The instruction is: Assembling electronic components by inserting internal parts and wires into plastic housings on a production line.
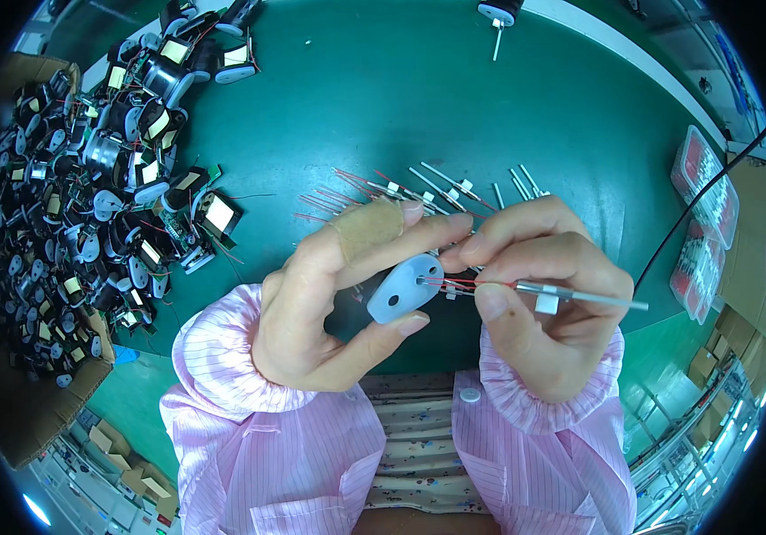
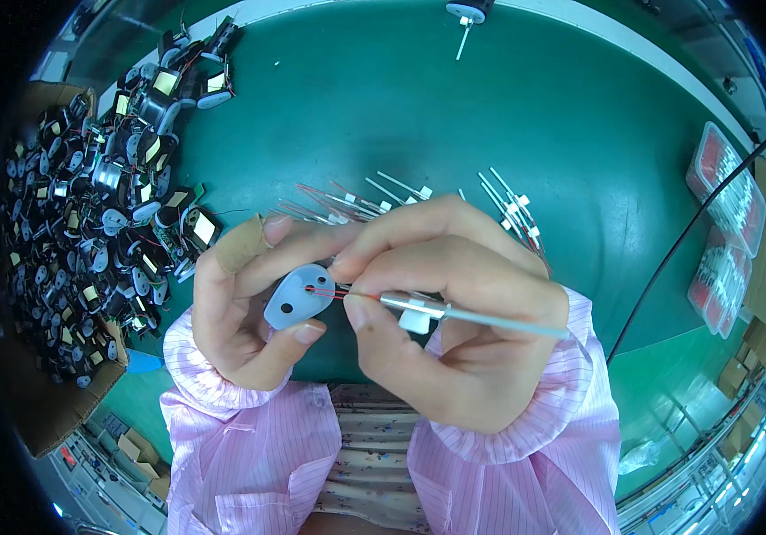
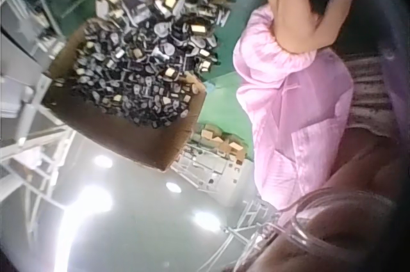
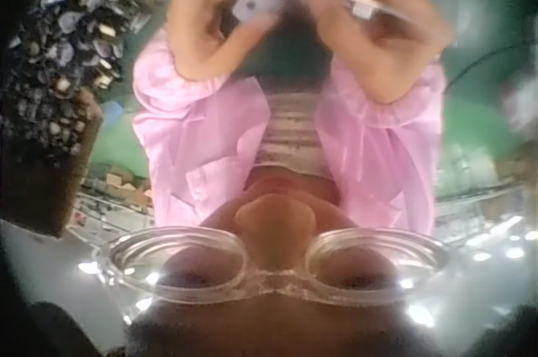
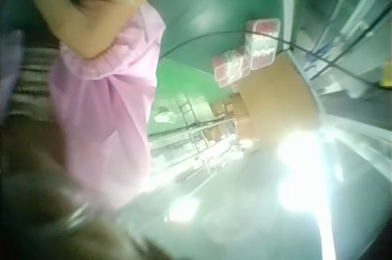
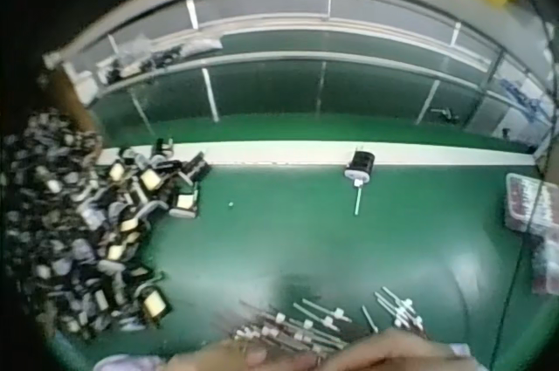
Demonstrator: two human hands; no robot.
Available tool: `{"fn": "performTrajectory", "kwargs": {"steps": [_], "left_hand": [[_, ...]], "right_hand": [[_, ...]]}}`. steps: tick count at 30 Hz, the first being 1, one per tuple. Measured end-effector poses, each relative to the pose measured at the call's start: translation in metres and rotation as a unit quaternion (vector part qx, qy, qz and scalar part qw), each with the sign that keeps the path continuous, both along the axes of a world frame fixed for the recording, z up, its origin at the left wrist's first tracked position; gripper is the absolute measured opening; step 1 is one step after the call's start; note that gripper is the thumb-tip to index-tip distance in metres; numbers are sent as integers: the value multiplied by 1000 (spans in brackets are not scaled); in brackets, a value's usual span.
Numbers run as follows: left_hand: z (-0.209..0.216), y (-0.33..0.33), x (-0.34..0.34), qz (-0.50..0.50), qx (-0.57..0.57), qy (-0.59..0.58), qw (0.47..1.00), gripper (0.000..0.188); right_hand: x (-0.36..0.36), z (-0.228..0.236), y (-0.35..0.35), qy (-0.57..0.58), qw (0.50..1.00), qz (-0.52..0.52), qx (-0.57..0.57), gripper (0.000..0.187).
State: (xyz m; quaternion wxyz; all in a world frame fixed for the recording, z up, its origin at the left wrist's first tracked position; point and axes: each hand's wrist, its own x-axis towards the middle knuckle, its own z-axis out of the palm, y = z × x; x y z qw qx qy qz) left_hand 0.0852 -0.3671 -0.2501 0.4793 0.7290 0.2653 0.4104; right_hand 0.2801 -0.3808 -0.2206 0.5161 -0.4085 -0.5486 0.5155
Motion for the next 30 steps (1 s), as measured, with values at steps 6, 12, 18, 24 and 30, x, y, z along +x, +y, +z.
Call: {"fn": "performTrajectory", "kwargs": {"steps": [6, 12, 18, 24, 30], "left_hand": [[2, 2, 2, -5, 17, 3, 1000, 67], [-2, 2, 5, 12, 55, 0, 998, 69], [2, 2, 6, 20, 47, 14, 999, 72], [3, 1, 5, 24, 48, 24, 998, 74], [4, 1, 5, 28, 52, 32, 998, 75]], "right_hand": [[10, 2, 2, -102, 989, 40, 97, 10], [5, 6, 1, -136, 986, 11, 99, 14], [0, 7, 1, -134, 985, -7, 108, 13], [0, 9, 2, -129, 988, 1, 90, 12], [0, 11, 2, -129, 988, -2, 84, 12]]}}
